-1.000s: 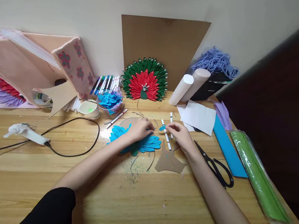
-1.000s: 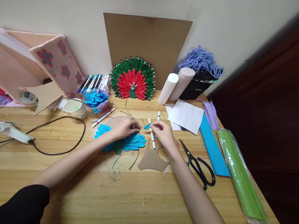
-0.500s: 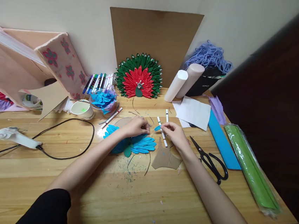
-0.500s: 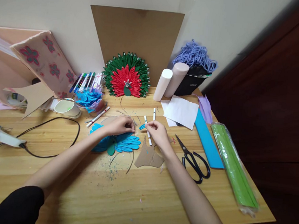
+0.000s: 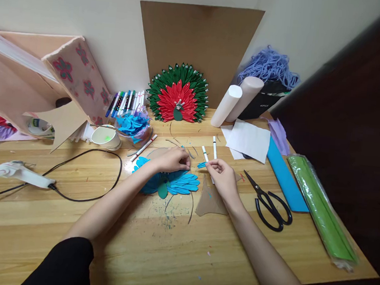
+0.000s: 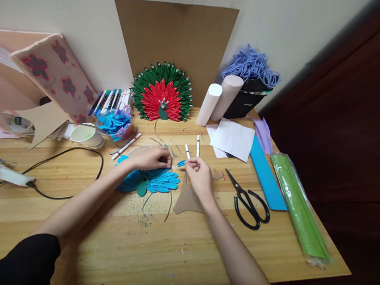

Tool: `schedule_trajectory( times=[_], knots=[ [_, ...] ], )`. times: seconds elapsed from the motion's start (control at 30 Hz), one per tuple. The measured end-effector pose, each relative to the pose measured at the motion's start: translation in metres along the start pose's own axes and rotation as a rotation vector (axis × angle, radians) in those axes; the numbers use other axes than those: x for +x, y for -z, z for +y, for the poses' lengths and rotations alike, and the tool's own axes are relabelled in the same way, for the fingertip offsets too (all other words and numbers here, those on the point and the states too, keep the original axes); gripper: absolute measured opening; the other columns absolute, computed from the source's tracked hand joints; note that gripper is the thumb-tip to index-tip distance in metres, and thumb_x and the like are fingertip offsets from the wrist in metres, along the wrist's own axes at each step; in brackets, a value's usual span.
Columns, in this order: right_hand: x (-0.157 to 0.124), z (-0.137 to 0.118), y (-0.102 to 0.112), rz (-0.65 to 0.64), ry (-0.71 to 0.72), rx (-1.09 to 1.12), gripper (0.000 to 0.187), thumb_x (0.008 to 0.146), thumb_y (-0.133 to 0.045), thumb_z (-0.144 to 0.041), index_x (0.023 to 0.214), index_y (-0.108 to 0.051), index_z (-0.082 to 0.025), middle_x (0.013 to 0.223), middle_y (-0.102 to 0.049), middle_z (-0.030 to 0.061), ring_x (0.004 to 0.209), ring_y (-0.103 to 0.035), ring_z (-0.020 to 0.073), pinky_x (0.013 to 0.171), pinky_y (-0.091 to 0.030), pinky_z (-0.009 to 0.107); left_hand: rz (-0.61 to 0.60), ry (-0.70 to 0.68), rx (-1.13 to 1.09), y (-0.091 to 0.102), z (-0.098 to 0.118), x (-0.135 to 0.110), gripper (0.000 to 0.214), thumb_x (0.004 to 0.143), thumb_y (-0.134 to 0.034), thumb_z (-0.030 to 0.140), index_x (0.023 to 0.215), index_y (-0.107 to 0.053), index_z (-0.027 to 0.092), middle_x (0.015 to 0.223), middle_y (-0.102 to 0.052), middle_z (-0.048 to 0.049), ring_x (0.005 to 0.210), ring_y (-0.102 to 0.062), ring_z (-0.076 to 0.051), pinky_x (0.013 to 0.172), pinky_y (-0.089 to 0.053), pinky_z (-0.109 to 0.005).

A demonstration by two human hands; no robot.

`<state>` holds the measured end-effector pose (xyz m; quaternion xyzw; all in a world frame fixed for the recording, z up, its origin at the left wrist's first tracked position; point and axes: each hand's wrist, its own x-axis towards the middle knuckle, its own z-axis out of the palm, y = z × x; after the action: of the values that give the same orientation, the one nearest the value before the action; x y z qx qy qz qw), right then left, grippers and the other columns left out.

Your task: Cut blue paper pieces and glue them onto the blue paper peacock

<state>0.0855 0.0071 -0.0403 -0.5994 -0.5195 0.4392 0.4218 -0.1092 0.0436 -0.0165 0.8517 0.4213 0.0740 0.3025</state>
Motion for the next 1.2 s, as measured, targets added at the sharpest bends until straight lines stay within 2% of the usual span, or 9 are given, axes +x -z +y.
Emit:
schedule_trajectory(
  times=[0.17,0.27,0.47,0.8,1.0,1.2],
  knots=[
    [-0.009,0.000,-0.009,-0.035,-0.110,0.145,0.026,0.067,-0.063,-0.041,0.072,-0.054,-0.017,0.043,-0.042,-0.0082,0.037,-0.031,0.0061,0.039,-0.022,0.020,0.008,-0.038,-0.040,-0.002,-0.006,-0.002,0.008,0.082,-0.057,0.024,0.082,-0.062,0.018,0.089,-0.062,-0.0029,0.092,-0.053,-0.018,0.085,-0.035,-0.029],
    [-0.011,0.000,-0.017,-0.053,-0.156,0.159,0.026,0.066,-0.063,-0.041,0.073,-0.054,-0.017,0.041,-0.041,-0.0092,0.034,-0.029,0.0056,0.038,-0.020,0.020,0.028,-0.072,-0.100,-0.003,-0.008,-0.006,0.008,0.084,-0.053,0.024,0.083,-0.059,0.018,0.089,-0.062,-0.0022,0.091,-0.052,-0.017,0.085,-0.034,-0.029],
    [-0.011,0.001,-0.026,-0.039,-0.152,0.077,0.024,0.066,-0.061,-0.040,0.071,-0.054,-0.017,0.040,-0.045,-0.0071,0.036,-0.038,0.0086,0.039,-0.026,0.021,0.042,-0.122,-0.179,-0.003,-0.013,-0.012,0.010,0.086,-0.049,0.025,0.084,-0.056,0.018,0.090,-0.061,-0.0020,0.089,-0.051,-0.016,0.087,-0.033,-0.029],
    [-0.009,0.002,-0.029,-0.134,-0.203,0.004,0.020,0.065,-0.060,-0.036,0.068,-0.056,-0.017,0.042,-0.048,-0.0057,0.039,-0.044,0.0100,0.043,-0.034,0.022,0.021,-0.115,-0.226,0.000,-0.014,-0.014,0.011,0.086,-0.050,0.027,0.084,-0.056,0.018,0.089,-0.061,-0.0019,0.089,-0.052,-0.015,0.086,-0.035,-0.028],
    [-0.005,0.004,-0.030,-0.210,-0.258,-0.014,0.017,0.064,-0.059,-0.033,0.067,-0.055,-0.017,0.044,-0.050,-0.0052,0.041,-0.046,0.0099,0.043,-0.034,0.021,0.040,-0.119,-0.196,-0.001,-0.013,-0.013,0.011,0.086,-0.050,0.027,0.084,-0.056,0.017,0.089,-0.061,-0.0022,0.088,-0.052,-0.016,0.085,-0.035,-0.029],
    [-0.004,0.007,-0.024,-0.276,-0.223,-0.130,0.016,0.068,-0.058,-0.034,0.070,-0.054,-0.018,0.044,-0.054,-0.0046,0.041,-0.049,0.0111,0.044,-0.036,0.021,0.069,-0.105,-0.166,-0.007,-0.016,-0.011,0.012,0.085,-0.051,0.027,0.084,-0.057,0.017,0.089,-0.061,-0.0031,0.089,-0.052,-0.017,0.084,-0.036,-0.030]
  ],
)
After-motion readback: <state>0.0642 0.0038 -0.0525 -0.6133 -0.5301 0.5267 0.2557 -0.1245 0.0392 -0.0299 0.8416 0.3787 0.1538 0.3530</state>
